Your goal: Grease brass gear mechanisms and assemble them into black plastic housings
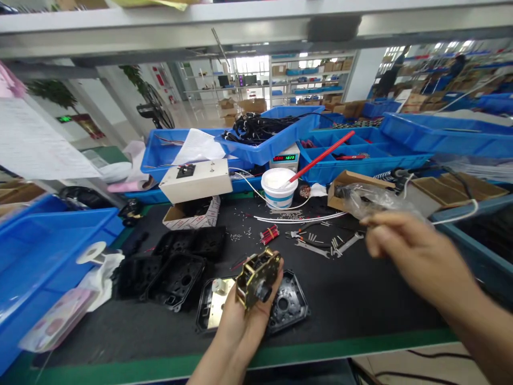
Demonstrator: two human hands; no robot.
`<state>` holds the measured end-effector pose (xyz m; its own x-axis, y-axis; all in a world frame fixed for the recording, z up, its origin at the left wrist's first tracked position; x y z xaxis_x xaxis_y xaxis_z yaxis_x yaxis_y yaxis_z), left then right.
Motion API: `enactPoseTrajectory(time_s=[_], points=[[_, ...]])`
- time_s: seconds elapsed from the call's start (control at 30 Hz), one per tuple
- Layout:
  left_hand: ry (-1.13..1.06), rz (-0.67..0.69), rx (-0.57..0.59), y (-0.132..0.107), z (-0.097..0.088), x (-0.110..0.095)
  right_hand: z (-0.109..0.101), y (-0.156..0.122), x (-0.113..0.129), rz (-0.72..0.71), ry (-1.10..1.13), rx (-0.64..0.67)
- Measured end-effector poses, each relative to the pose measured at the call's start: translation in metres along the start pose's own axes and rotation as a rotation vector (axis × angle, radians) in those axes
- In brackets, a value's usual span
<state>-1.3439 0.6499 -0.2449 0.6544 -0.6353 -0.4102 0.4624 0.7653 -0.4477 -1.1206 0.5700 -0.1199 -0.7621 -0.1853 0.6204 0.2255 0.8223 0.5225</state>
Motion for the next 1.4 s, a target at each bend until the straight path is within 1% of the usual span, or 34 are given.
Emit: enactPoseTrajectory(time_s=[0.03, 0.07, 0.1, 0.17, 0.23, 0.37, 0.5, 0.6, 0.7, 0.73, 0.8, 0.87, 0.93, 1.0, 1.1, 1.27, 1.33, 1.4], points=[[-0.004, 0.0, 0.02, 0.0, 0.002, 0.002, 0.023, -0.008, 0.018, -0.056, -0.01, 0.099], [-0.01, 0.003, 0.042, -0.001, 0.003, 0.004, 0.043, -0.015, 0.033, -0.103, -0.004, 0.161], [-0.017, 0.011, 0.061, -0.002, 0.004, 0.005, 0.058, -0.02, 0.044, -0.121, 0.021, 0.183], [-0.024, 0.041, 0.067, -0.005, 0.003, 0.005, 0.078, -0.023, 0.055, -0.128, 0.062, 0.174], [-0.014, 0.076, 0.037, -0.007, -0.001, 0.004, 0.087, -0.022, 0.056, -0.111, 0.078, 0.151], [0.021, 0.139, -0.027, -0.011, -0.006, 0.003, 0.093, -0.021, 0.053, -0.073, 0.079, 0.152], [0.148, 0.134, -0.009, -0.012, -0.003, 0.008, 0.096, -0.024, 0.049, 0.011, 0.132, 0.162], [0.203, 0.143, -0.004, -0.015, -0.005, 0.01, 0.101, -0.028, 0.042, 0.141, 0.252, 0.191], [0.223, 0.159, -0.058, -0.018, -0.012, 0.01, 0.112, -0.034, 0.033, 0.303, 0.414, 0.243], [0.233, 0.165, -0.073, -0.019, -0.013, 0.009, 0.114, -0.036, 0.031, 0.345, 0.448, 0.239], [0.256, 0.18, -0.085, -0.021, -0.014, 0.008, 0.116, -0.038, 0.026, 0.405, 0.474, 0.184], [0.276, 0.2, -0.093, -0.023, -0.013, 0.006, 0.116, -0.039, 0.023, 0.422, 0.484, 0.105], [0.291, 0.22, -0.103, -0.023, -0.013, 0.004, 0.116, -0.038, 0.024, 0.397, 0.523, 0.036], [0.3, 0.224, -0.103, -0.022, -0.014, 0.004, 0.117, -0.036, 0.027, 0.354, 0.606, 0.014], [0.297, 0.221, -0.102, -0.02, -0.017, 0.004, 0.122, -0.033, 0.033, 0.324, 0.719, 0.082], [0.318, 0.227, -0.11, -0.021, -0.022, 0.005, 0.116, -0.03, 0.045, 0.26, 0.625, 0.105], [0.384, 0.268, -0.084, -0.023, -0.02, 0.006, 0.123, -0.031, 0.048, 0.305, 0.684, 0.171], [0.455, 0.297, -0.046, -0.024, -0.018, 0.011, 0.133, -0.033, 0.05, 0.395, 0.801, 0.252]])
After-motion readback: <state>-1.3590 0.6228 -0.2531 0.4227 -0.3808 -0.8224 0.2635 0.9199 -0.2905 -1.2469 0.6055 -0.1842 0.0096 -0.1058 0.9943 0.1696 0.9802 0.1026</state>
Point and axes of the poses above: each hand's wrist, its own y-axis towards the middle knuckle, its own z-axis out of the palm, x = y × z, the point moved 8 cm from there along y, towards the middle knuckle, and after that the axes turned 1 degree about x, right-handed, at the moved point
